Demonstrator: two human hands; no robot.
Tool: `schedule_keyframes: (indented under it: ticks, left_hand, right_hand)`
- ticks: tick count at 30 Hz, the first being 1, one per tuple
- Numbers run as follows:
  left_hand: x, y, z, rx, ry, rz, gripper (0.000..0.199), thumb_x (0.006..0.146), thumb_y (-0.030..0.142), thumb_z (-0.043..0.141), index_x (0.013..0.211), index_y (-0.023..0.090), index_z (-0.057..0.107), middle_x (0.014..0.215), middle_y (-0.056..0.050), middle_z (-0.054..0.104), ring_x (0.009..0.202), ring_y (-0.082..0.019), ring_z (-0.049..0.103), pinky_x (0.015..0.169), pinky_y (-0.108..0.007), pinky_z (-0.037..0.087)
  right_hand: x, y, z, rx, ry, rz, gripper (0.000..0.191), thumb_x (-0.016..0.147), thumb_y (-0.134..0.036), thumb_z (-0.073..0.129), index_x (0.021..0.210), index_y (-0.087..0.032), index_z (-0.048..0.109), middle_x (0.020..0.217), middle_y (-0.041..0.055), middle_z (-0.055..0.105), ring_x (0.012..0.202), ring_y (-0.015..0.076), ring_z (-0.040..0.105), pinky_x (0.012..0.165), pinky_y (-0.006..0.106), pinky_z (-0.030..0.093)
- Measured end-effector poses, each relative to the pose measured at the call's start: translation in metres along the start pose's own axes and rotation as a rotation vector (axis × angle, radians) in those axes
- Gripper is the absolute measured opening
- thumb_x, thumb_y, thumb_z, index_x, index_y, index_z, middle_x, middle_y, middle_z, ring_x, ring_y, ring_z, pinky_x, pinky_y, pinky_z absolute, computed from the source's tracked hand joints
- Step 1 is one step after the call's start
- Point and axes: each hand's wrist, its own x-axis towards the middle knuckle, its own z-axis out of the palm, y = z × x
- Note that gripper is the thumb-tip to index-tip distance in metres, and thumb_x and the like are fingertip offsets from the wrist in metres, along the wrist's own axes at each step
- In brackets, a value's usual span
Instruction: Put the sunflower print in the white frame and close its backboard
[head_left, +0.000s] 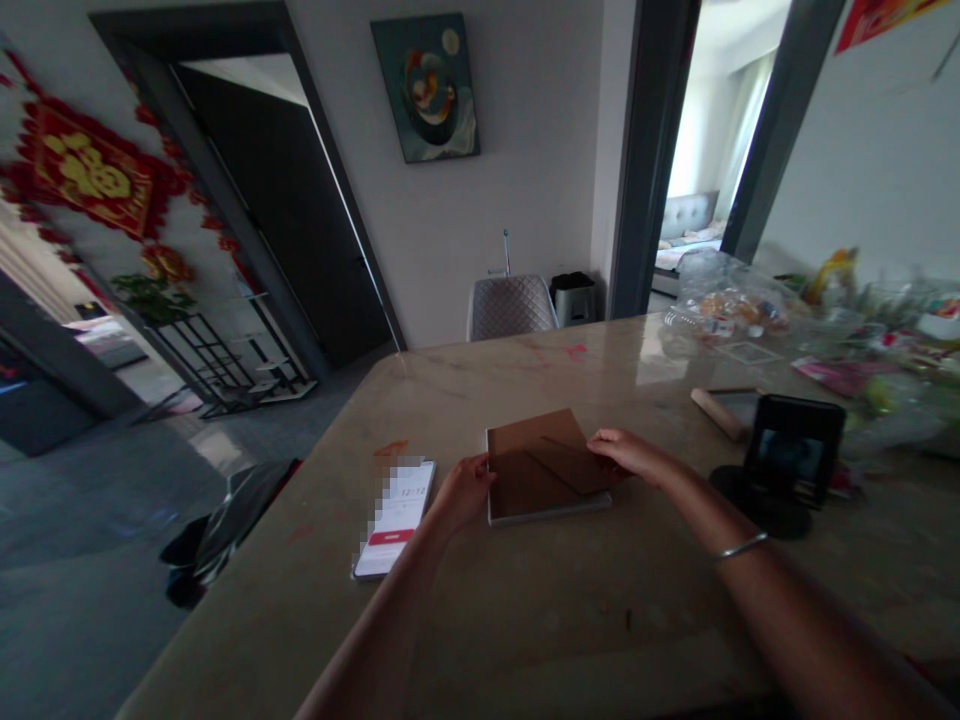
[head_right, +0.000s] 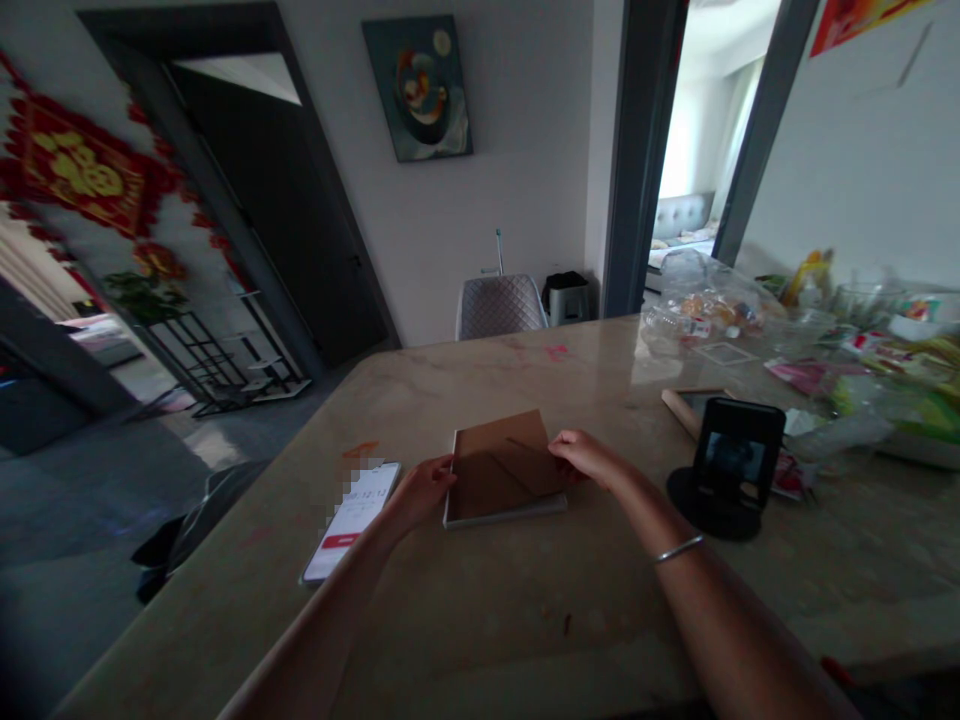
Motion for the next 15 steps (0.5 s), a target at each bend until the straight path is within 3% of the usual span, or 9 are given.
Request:
schedule_keyframes:
  ticks: [15]
  left_hand:
    - [0.003, -0.008, 0.003, -0.042, 0.025, -0.034, 0.032, 0.070, 0.016, 0.048, 0.099, 0.015, 0.061, 0.080, -0.005, 0.065, 0.074, -0.014, 0.058, 0.064, -0.023, 0.040]
  right_hand:
    - [0.027, 0.024, -0.001, -0.274, 0.110, -0.208, 0.017, 0.075, -0.027, 0.047, 0.062, -0.016, 0.053, 0.056, 0.0007, 0.055, 0.048, 0.0099, 0.049, 0.044, 0.020, 0.034]
